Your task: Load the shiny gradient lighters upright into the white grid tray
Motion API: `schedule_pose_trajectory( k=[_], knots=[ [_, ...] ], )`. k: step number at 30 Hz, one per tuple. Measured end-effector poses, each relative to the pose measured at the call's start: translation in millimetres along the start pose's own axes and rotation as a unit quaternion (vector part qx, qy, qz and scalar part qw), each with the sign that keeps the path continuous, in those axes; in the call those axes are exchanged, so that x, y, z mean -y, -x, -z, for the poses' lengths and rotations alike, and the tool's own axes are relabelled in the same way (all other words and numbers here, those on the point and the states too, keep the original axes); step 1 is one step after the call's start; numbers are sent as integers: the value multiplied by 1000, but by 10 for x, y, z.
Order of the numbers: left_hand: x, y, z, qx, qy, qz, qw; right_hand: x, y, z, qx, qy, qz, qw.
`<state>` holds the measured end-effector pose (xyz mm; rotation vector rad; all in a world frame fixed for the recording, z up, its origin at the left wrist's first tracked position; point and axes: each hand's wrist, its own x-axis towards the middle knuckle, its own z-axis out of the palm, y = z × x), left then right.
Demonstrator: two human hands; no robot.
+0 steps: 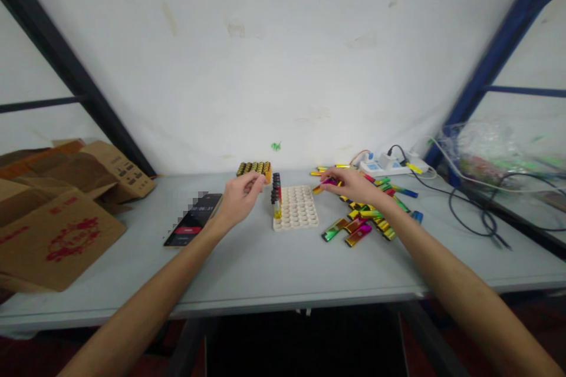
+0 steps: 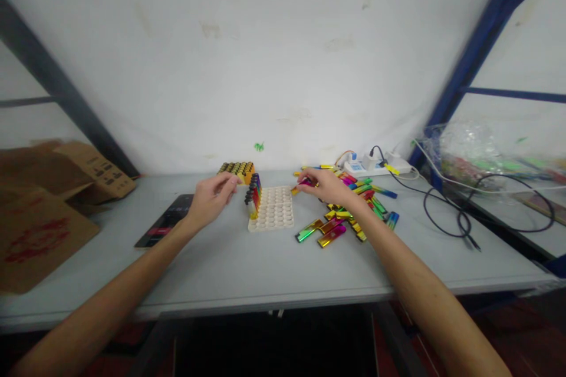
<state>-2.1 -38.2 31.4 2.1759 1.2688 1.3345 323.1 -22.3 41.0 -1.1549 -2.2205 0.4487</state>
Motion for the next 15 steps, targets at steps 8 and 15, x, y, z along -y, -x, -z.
schedule_pose_trajectory(
  k=[8,15],
  knots=[
    [-79,20,-45,12,-13,-19,1000,101,-13,-270,-10,-370,-69,926],
    [-78,24,-35,13,-21,-32,999,213,-4,-469,27,-520,-62,851]
  ],
)
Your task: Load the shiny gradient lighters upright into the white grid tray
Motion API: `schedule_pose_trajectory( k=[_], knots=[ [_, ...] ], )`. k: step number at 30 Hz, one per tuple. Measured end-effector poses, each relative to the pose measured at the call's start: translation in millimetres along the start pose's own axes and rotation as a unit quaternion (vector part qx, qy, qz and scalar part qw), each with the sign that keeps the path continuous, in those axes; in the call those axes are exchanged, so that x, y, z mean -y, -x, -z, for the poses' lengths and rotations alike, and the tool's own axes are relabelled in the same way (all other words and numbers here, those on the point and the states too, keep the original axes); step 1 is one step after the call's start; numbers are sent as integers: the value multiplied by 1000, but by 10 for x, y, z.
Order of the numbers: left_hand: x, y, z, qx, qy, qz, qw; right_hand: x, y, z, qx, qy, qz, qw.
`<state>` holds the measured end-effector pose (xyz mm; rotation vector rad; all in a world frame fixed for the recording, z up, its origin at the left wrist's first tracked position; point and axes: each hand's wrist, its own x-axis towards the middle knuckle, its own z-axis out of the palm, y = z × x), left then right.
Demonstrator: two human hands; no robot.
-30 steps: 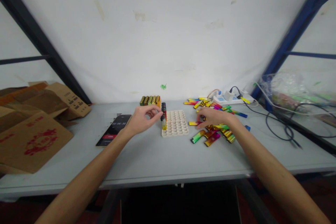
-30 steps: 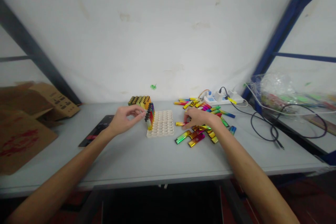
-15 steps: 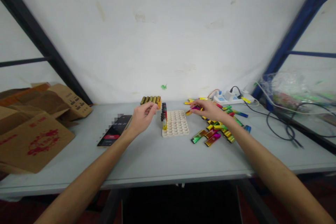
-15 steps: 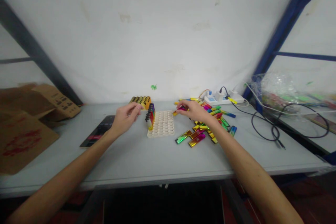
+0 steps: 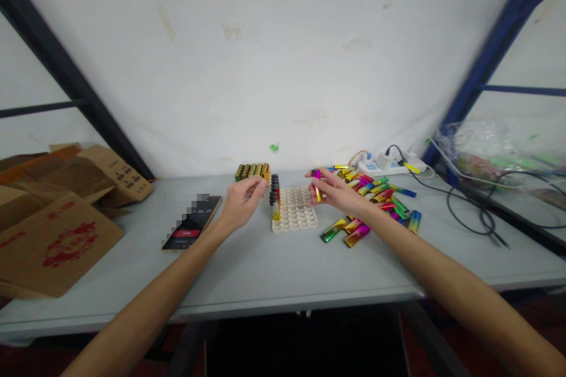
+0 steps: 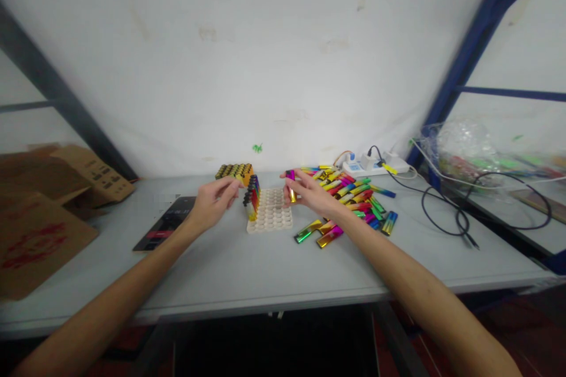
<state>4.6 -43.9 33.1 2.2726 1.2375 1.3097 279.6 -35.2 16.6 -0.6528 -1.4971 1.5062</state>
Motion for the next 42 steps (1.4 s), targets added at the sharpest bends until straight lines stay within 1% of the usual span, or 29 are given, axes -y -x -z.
schedule_pose_trajectory(
  k=[3,5,9,11,13,16,19,22,26,29,32,34,37,39,42],
  knots=[
    [7,5,5,5,7,5,1000,-9,-8,-49,-2,-22,17,1000],
    [22,11,6,11,11,5,1000,2,-7,-77,-10,-16,13,1000],
    [81,25,6,24,29,-6,999,15,0,-119,-46,39,-5,998],
    [103,32,4,27,39,-8,999,-4,-5,-122,-72,92,3,993],
    [114,35,2,23,43,-5,999,-34,-14,-104,-100,174,27,979],
    [123,36,-5,16,53,3,998,-72,-26,-53,-143,300,65,941],
    [145,36,-16,15,68,5,998,-84,-26,-17,-170,360,67,915],
    [167,39,-25,14,66,5,998,-87,-29,-19,-188,373,53,907],
    [147,44,-17,17,55,3,998,-108,-49,-31,-189,358,44,913],
    [104,41,3,20,37,0,999,-116,-57,-30,-189,367,47,909],
    [64,33,10,19,11,-4,1000,-105,-47,-40,-180,374,62,908],
    [48,27,0,11,-1,-9,1000,-98,-37,-51,-155,378,74,910],
    [33,20,-33,-17,-2,-17,1000,-104,-30,-64,-83,370,109,919],
    [17,16,-52,-35,7,-15,999,-114,-28,-72,-34,350,119,929],
    [-39,9,-61,-36,19,-23,999,-119,-5,-95,22,297,84,951]
  ],
)
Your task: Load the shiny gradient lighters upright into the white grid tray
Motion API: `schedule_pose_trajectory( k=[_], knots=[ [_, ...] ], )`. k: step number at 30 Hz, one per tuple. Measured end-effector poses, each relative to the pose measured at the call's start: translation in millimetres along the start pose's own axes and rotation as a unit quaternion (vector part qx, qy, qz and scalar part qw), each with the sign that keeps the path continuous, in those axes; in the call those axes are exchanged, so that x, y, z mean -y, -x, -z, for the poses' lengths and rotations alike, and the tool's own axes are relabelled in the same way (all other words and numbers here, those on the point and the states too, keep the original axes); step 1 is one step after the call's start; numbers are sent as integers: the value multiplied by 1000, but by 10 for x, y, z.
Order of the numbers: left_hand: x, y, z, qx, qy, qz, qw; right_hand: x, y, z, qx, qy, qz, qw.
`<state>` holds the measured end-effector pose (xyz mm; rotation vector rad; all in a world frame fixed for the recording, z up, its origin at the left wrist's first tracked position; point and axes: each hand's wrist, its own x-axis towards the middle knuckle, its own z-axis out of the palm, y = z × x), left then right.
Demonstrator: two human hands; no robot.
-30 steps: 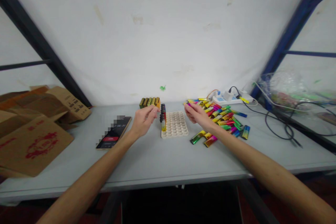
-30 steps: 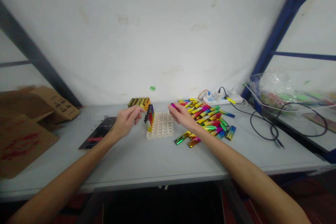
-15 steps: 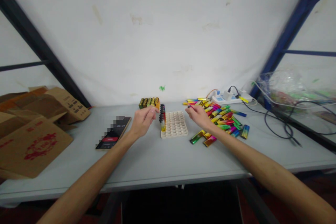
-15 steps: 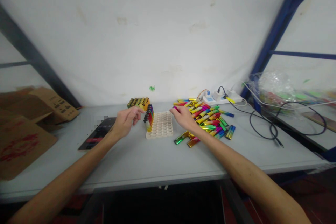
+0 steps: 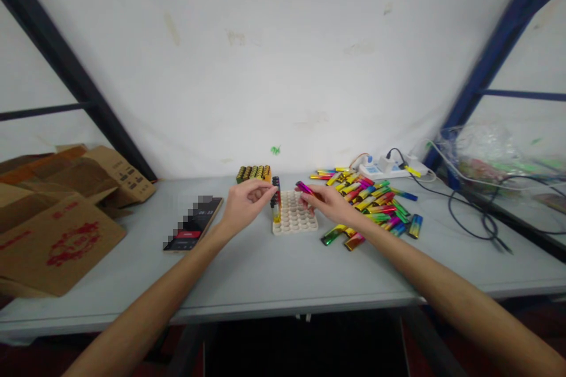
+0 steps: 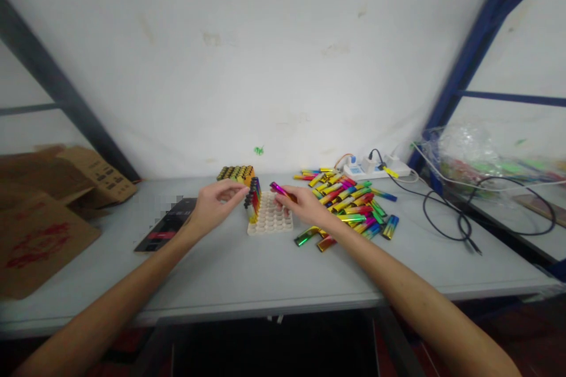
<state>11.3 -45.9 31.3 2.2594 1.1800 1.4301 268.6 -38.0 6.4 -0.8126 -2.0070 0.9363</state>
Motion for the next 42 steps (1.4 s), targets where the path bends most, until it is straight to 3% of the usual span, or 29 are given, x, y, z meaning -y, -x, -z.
schedule_pose_trajectory(
  k=[4,9,13,20,25,30,36,42],
  knots=[
    [-96,-7,0,38,12,-30,999,70,56,-17,54,-35,-46,997],
    [-138,17,-26,73,37,-46,996,158,93,-25,36,34,-27,998],
    [-158,49,-50,86,46,-56,994,180,96,-31,30,27,-19,999],
    [-188,27,-35,115,77,-33,990,238,105,-61,46,36,-14,998],
    [-82,7,32,78,115,36,990,161,61,-19,-1,40,-26,999],
    [-22,13,99,104,25,-8,994,56,32,71,-52,166,4,985],
    [2,4,131,177,-28,-67,981,31,33,75,-41,216,12,975],
    [31,-9,164,199,-35,-70,977,16,29,79,-42,259,10,965]
  ],
)
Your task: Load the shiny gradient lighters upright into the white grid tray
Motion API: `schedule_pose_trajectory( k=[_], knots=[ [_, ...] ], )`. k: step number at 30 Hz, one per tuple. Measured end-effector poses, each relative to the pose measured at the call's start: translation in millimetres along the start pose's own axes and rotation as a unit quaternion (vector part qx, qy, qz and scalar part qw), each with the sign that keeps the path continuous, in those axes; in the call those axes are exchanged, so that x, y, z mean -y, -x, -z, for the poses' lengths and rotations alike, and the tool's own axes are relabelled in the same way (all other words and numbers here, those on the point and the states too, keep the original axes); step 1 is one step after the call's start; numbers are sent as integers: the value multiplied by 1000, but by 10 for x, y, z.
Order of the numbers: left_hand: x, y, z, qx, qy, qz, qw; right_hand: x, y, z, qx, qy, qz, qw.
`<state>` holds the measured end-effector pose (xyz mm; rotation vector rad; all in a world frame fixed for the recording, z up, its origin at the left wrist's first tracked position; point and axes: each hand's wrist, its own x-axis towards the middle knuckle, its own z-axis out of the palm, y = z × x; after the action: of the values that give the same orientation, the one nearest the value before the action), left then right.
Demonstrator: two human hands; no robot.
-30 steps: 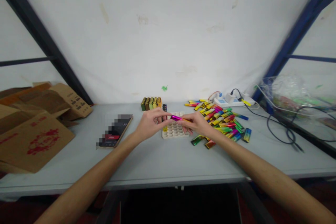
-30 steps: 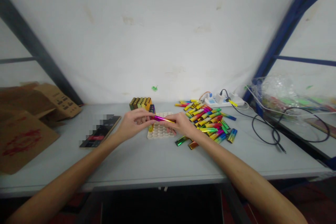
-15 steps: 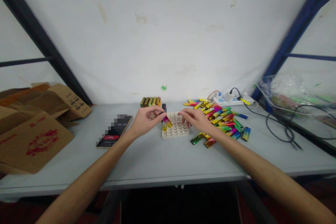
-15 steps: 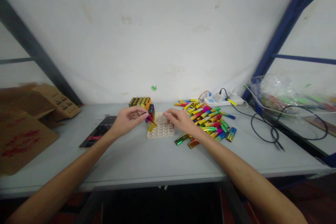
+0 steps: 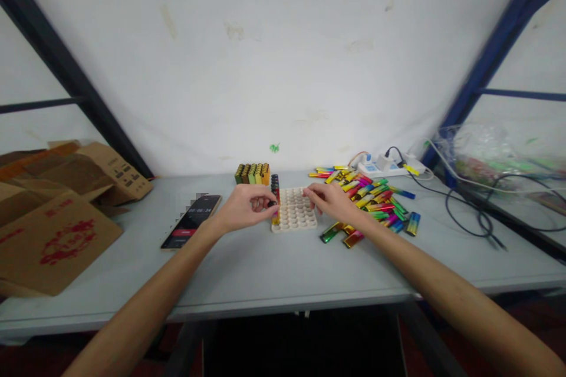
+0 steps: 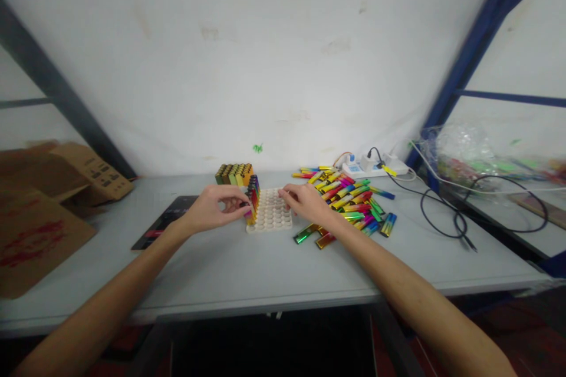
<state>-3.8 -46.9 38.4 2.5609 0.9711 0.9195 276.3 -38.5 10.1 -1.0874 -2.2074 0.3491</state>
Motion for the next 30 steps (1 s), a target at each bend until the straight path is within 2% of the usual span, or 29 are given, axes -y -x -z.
schedule_pose_trajectory(
  k=[9,14,18,21,25,27,30],
  knots=[
    [-63,0,7,16,12,-17,1000,-81,-33,73,-36,45,-10,998],
    [-42,-1,-11,7,-15,-25,1000,-240,-74,227,-47,163,-39,985],
    [-32,9,-14,-14,-11,-13,1000,-420,-64,399,28,215,-52,975],
    [-27,15,-9,-41,-13,-2,999,-507,-25,557,72,207,-48,974],
    [4,7,-17,-122,-19,18,992,-450,45,706,188,86,-11,978],
    [29,0,-24,-154,-27,30,987,-360,74,686,260,24,2,965],
    [62,-11,-30,-174,-42,44,983,-219,96,539,340,-15,15,940]
  ],
)
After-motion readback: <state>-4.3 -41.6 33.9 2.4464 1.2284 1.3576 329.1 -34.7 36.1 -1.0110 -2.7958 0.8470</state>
